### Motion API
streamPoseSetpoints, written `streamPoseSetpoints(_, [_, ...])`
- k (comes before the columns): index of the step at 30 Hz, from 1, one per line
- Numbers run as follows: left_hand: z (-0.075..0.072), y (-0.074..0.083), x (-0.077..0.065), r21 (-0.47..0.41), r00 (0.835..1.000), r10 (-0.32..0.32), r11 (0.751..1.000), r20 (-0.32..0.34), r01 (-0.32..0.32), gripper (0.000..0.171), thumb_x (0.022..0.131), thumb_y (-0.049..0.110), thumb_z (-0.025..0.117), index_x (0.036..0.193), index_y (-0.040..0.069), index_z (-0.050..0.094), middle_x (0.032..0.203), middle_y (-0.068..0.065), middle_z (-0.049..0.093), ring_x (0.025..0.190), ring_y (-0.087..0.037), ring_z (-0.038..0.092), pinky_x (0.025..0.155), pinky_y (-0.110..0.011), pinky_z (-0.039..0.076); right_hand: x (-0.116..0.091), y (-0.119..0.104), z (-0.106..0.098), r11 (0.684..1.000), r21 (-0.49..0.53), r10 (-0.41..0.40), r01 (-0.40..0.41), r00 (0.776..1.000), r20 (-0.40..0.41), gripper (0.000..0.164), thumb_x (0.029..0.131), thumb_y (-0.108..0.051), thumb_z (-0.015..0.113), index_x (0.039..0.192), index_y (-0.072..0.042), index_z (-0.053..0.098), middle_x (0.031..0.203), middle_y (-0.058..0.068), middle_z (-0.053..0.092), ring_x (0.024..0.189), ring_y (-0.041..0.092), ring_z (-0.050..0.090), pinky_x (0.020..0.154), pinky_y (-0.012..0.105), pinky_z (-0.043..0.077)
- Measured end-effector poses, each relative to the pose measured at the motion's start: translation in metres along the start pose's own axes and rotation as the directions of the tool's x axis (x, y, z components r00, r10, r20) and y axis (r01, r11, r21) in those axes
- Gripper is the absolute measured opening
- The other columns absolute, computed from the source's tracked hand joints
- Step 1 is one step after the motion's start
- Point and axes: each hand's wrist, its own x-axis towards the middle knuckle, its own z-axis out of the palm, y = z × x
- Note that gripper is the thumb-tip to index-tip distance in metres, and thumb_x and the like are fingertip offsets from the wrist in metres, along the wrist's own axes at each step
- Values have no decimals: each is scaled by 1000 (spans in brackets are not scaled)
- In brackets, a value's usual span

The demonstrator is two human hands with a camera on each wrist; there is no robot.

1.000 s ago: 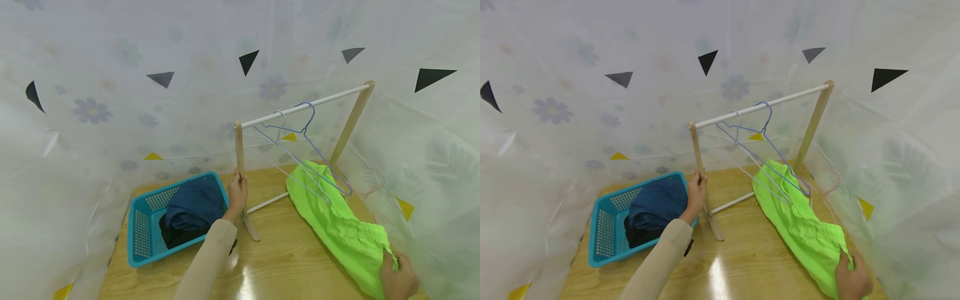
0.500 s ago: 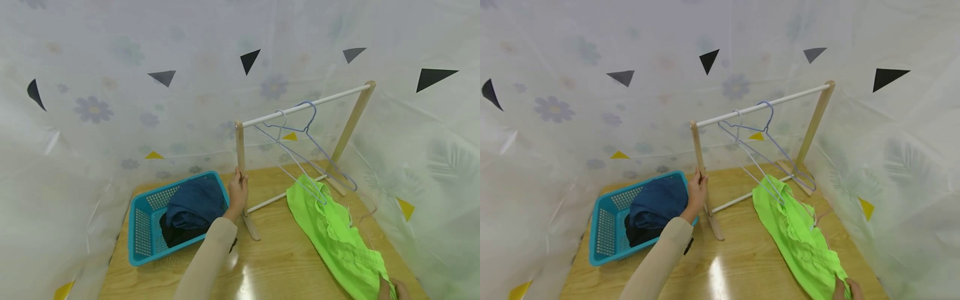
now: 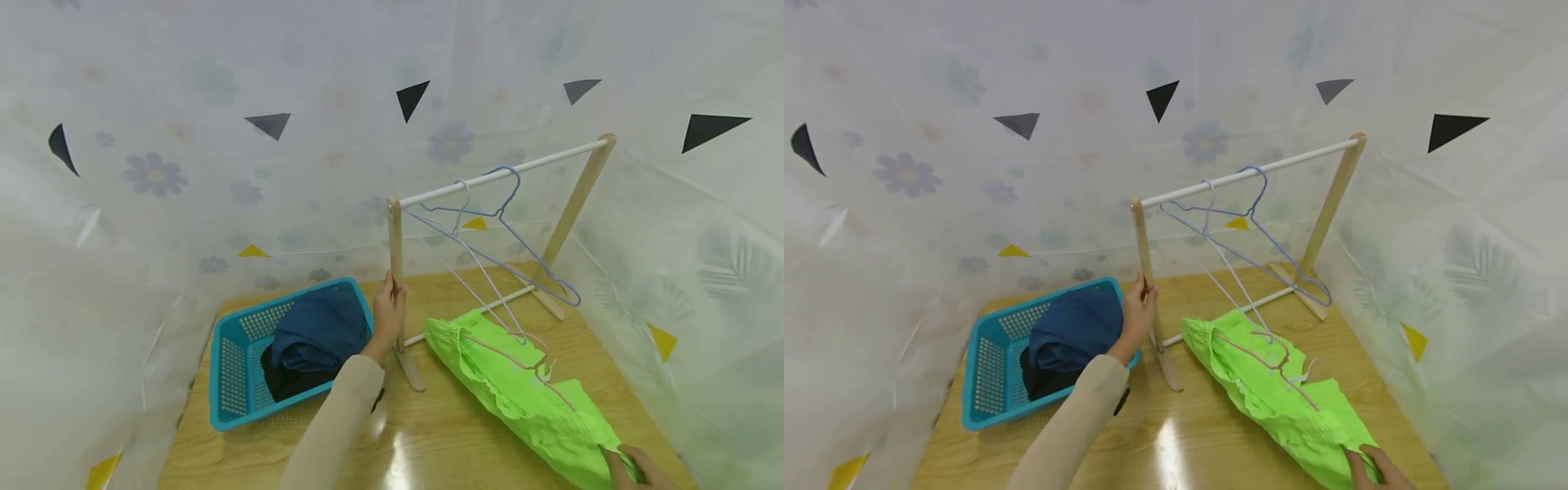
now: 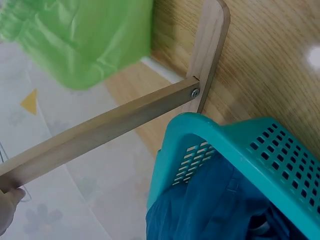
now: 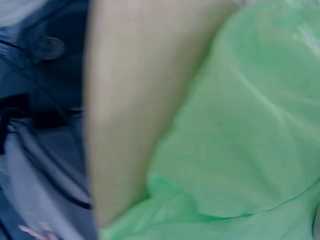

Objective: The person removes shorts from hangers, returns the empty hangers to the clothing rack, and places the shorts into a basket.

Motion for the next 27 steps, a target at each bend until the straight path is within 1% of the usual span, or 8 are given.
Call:
streamPoseSetpoints(4, [-5,-2,-6,24,999,-1,1000,46,0,52,95,19,45,137,-7,28,137,-24,38,128,-35,37,103,-46,34,14,-19,0,968,102,-226,231,972,-55,21,56,14,73,65,-4,67,66,-46,44,51,-24,39,51,-1,32])
streamPoseSetpoints(5, [-6,-2,-9,57,999,22,998,47,-25,52,96,20,44,138,-6,28,140,-24,34,130,-35,33,105,-47,32,18,-20,3,936,161,-302,312,949,-88,23,49,22,71,65,7,65,69,-44,48,53,-24,42,53,-3,33])
streamPoseSetpoints(8, [-12,-6,-20,165,984,176,971,12,-176,47,95,21,45,134,-6,37,140,-22,35,132,-37,29,104,-53,30,30,-26,5,879,264,-391,397,917,-78,26,45,27,67,64,10,63,74,-40,54,59,-24,48,59,-4,37])
streamPoseSetpoints(13, [-26,-11,-33,325,863,499,806,78,-495,44,96,33,42,118,-1,56,118,-18,57,118,-37,46,95,-55,38,50,-39,6,787,409,-510,461,860,11,29,48,31,65,67,9,63,77,-32,60,66,-17,56,61,0,42])
streamPoseSetpoints(16, [-36,-11,-36,337,814,541,741,212,-581,56,95,47,30,114,3,59,107,-12,63,105,-28,55,89,-47,44,61,-48,8,711,512,-568,483,823,13,26,53,29,64,68,8,64,78,-25,64,68,-12,58,62,2,44])
streamPoseSetpoints(19, [-46,-7,-37,344,784,558,705,273,-621,60,94,50,26,100,4,63,90,-7,64,84,-20,59,76,-36,48,71,-57,11,628,574,-635,526,773,-14,16,61,21,67,68,7,64,79,-19,66,69,-10,59,62,2,44])
streamPoseSetpoints(22, [-54,-2,-36,341,757,597,676,266,-654,55,93,48,27,83,5,60,73,-4,57,65,-15,52,60,-27,44,80,-66,13,594,586,-677,551,736,-5,15,62,18,68,68,5,65,77,-18,66,67,-10,59,60,2,44])
streamPoseSetpoints(27, [-65,7,-33,353,726,655,641,210,-681,50,93,45,28,78,6,55,62,-2,50,52,-11,42,50,-21,35,90,-85,15,622,550,-693,557,718,57,27,54,25,65,68,2,66,76,-22,64,65,-11,57,58,3,43])
